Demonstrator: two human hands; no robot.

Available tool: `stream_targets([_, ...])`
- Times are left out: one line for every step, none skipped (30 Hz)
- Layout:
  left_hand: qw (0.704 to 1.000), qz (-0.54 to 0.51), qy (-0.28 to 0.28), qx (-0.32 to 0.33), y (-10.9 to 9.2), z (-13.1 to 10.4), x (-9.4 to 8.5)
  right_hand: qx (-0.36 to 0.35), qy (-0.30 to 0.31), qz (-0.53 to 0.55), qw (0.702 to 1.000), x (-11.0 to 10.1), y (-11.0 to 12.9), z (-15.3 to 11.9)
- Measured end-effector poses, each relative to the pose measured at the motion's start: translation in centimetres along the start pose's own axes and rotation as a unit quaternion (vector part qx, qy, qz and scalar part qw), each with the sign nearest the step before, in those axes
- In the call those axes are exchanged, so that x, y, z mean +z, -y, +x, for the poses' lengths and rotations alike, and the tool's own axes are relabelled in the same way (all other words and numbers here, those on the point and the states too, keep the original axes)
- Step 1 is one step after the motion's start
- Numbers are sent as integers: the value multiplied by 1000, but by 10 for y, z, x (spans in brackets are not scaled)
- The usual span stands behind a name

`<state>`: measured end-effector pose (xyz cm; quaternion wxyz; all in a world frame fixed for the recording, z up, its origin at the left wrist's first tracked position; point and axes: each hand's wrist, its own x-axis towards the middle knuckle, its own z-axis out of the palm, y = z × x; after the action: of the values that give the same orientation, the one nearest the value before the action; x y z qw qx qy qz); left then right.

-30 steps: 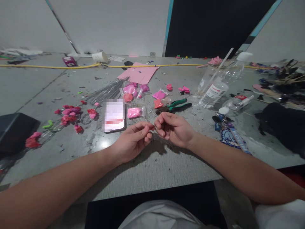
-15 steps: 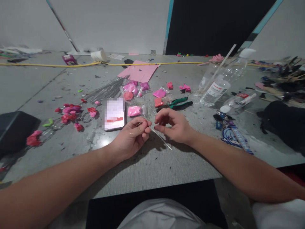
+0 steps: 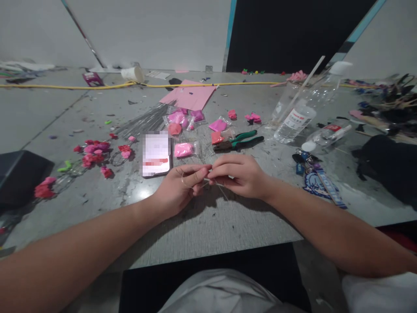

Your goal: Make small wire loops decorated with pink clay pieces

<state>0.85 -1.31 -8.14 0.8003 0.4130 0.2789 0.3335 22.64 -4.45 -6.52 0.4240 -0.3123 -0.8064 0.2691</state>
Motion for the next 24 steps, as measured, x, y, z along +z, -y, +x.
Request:
stream_targets([1000,17,-9,13,0,0,1,1,1,5,1000,-1,0,0])
stream_targets([999,30,-20,28,-1,0,1,-1,0,8,1000,-2,-1,0])
stream_targets([998,41,-33,44,-1,-1,2,-3,-2,9,1000,-3,-1,0])
stream_targets([996,52,-47,57,-1,-1,3,-4,-4,8,1000,-3,-2,1])
stream_targets([994,63,-60,69,-1,-1,3,-3,-4,5,1000,-4,-2,1])
stream_targets([992,77,-71,76,-1,-1,4,-1,-2,2,1000,-4,-3,1])
stream_targets([989,93,-79,81,-2,-2,4,2,1,-1,1000,-4,-4,2])
stream_targets([987,109,-84,84,-2,-2,4,3,5,-5,1000,-5,-4,2])
stream_targets([985,126,-86,86,-2,-2,4,1,10,-8,1000,-5,-5,3])
stream_targets([982,142,-84,88,-2,-2,4,-3,15,-14,1000,-6,-6,4])
stream_targets([980,159,-81,88,-3,-2,3,-9,19,-20,1000,-6,-6,4])
stream_targets([977,177,-76,89,-3,-3,3,-15,25,-27,999,-6,-7,5])
stream_targets([974,193,-72,91,-3,-3,3,-22,30,-35,999,-7,-7,6])
stream_targets([972,206,-66,96,-3,-3,4,-29,34,-42,998,-7,-7,6])
stream_targets([969,216,-62,101,-3,-3,4,-37,38,-48,997,-7,-6,6])
stream_targets([968,220,-58,106,-3,-3,4,-43,42,-54,997,-8,-6,6])
stream_targets([967,221,-56,111,-3,-3,5,-47,45,-60,996,-7,-5,6])
stream_targets([967,220,-57,114,-3,-3,5,-47,47,-66,996,-7,-4,6])
stream_targets([967,218,-58,116,-3,-4,6,-43,49,-71,995,-7,-4,6])
stream_targets([967,217,-60,116,-3,-4,6,-37,48,-74,995,-6,-3,6])
stream_targets([967,216,-64,118,-3,-4,6,-31,45,-74,996,-6,-3,5])
stream_targets([967,215,-68,120,-3,-4,6,-25,39,-72,996,-5,-2,5])
stream_targets([967,212,-74,123,-2,-4,6,-20,32,-68,997,-5,-2,5])
stream_targets([967,207,-79,125,-2,-4,5,-16,24,-64,998,-5,-3,5])
